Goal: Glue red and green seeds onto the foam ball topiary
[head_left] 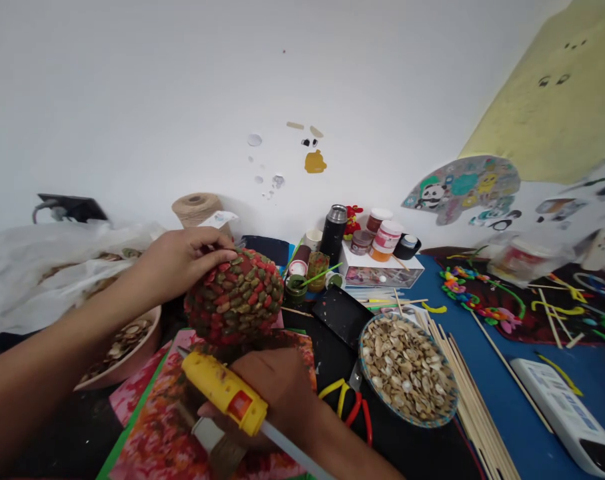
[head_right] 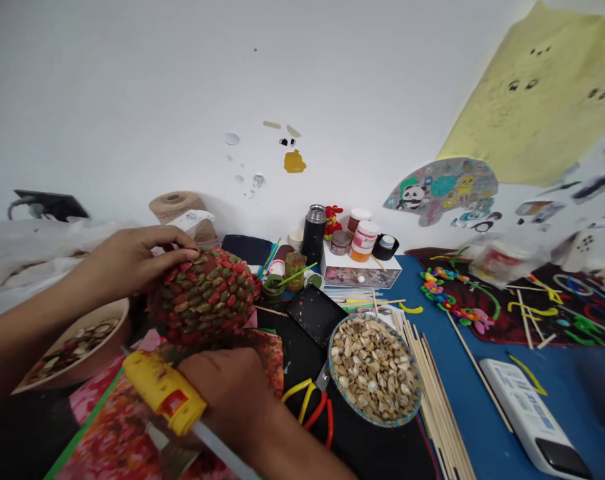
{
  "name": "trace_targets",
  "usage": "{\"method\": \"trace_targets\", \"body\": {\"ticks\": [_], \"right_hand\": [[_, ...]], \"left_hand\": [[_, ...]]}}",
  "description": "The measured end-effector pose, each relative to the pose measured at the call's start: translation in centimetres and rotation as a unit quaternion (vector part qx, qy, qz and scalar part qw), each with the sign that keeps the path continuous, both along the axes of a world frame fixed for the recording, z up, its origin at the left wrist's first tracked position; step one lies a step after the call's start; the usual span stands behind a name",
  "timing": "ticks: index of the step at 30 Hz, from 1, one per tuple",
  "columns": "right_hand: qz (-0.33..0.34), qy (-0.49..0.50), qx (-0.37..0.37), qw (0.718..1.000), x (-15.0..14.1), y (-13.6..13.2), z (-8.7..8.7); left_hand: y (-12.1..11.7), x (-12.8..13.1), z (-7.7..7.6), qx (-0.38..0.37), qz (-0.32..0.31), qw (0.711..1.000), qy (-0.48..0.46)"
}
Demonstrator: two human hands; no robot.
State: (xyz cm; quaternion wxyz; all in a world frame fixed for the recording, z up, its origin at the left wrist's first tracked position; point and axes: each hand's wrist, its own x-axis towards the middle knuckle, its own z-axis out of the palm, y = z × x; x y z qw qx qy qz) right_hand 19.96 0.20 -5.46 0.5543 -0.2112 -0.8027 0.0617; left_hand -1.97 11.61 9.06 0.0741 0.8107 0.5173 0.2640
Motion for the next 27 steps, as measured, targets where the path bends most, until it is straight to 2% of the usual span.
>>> {"method": "trace_targets", "body": {"ticks": [9,13,18,22,27], "right_hand": [[-0.002,-0.003,0.015,1.000,0.0,-0.1,-0.2],[-0.017,-0.031,0.001,0.999,-0.2,0.1,-1.6],[-0.009,-0.112,0.006,0.994,-0.4,0.4,-3.2],[0.012,-0.142,0.021,0.990,0.0,0.1,-2.6],[0.016,-0.154,0.031,0.987,0.4,-0.3,-1.6]], "left_hand": [[0.6,-0.9,0.7,-0.046,-0.050,0.997,-0.034],[1.0,-1.4,1.3,-0.066,-0.087,0.993,-0.050],[2.3,-1.8,2.3,-0.120,-0.146,0.981,-0.045],[3.2,-1.8,2.7,-0.167,-0.181,0.969,-0.037],[3.8,-1.7,2.5,-0.212,-0.207,0.954,-0.047]]}}
